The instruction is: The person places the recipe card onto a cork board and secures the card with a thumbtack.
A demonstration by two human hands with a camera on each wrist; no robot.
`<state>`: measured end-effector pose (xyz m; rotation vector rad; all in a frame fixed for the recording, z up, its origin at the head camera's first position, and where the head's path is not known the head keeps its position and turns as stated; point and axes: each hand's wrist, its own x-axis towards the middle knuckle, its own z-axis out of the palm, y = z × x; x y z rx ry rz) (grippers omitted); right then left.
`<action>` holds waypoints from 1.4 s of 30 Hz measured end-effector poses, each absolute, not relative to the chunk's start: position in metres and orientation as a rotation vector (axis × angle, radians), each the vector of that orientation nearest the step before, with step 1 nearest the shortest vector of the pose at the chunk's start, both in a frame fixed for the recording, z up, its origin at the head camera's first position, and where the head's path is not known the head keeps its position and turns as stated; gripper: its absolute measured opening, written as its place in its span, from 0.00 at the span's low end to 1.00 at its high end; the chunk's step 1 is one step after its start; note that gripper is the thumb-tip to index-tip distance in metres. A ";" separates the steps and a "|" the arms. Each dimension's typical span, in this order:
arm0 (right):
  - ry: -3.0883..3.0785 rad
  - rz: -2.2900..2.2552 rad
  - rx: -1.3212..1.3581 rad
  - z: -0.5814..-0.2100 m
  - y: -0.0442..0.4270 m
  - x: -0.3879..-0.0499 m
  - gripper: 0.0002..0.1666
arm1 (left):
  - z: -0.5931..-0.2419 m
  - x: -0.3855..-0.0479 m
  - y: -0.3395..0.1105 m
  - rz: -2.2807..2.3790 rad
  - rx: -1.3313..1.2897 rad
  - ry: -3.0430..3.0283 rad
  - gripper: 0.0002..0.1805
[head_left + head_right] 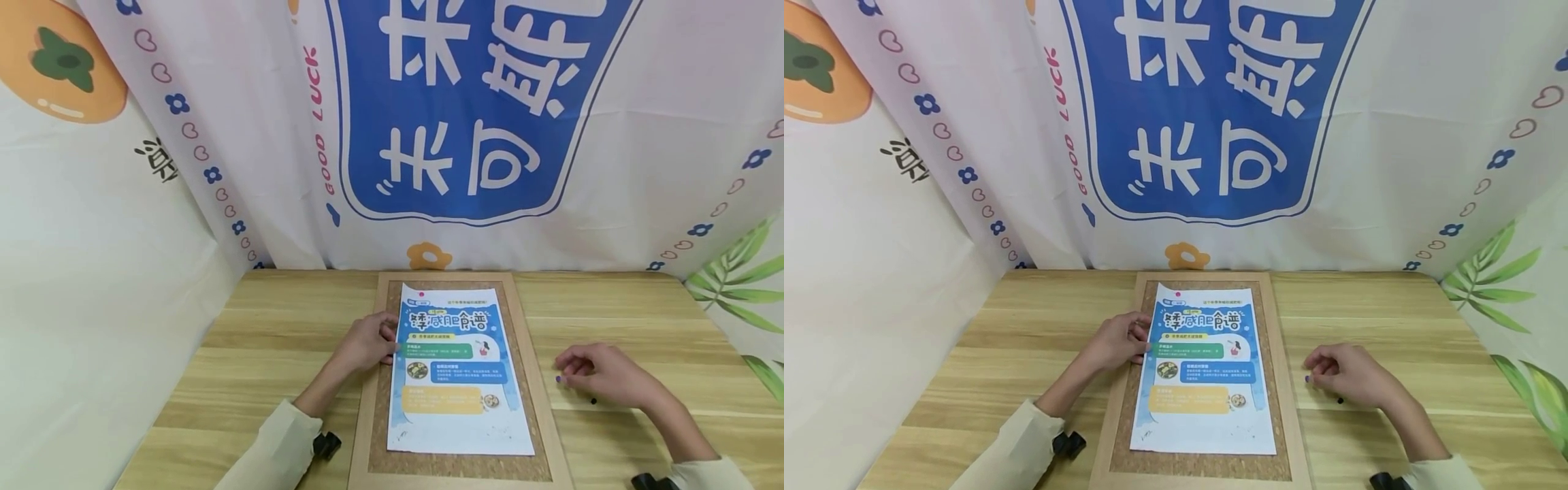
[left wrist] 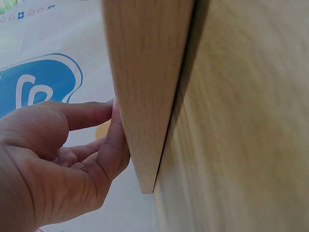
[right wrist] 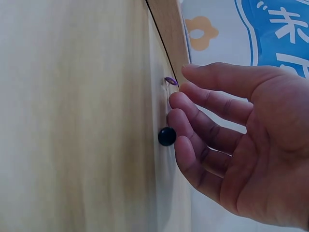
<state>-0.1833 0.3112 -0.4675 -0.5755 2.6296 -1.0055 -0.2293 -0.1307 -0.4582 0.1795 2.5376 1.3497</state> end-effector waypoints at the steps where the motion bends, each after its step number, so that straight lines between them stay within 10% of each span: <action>1: 2.629 -1.007 -0.575 -0.468 0.310 -0.183 0.13 | -0.458 -0.229 -0.131 1.350 0.173 2.536 0.25; 42: 2.719 -0.889 -0.607 -0.470 0.303 -0.183 0.09 | -0.459 -0.230 -0.130 1.337 0.191 2.555 0.25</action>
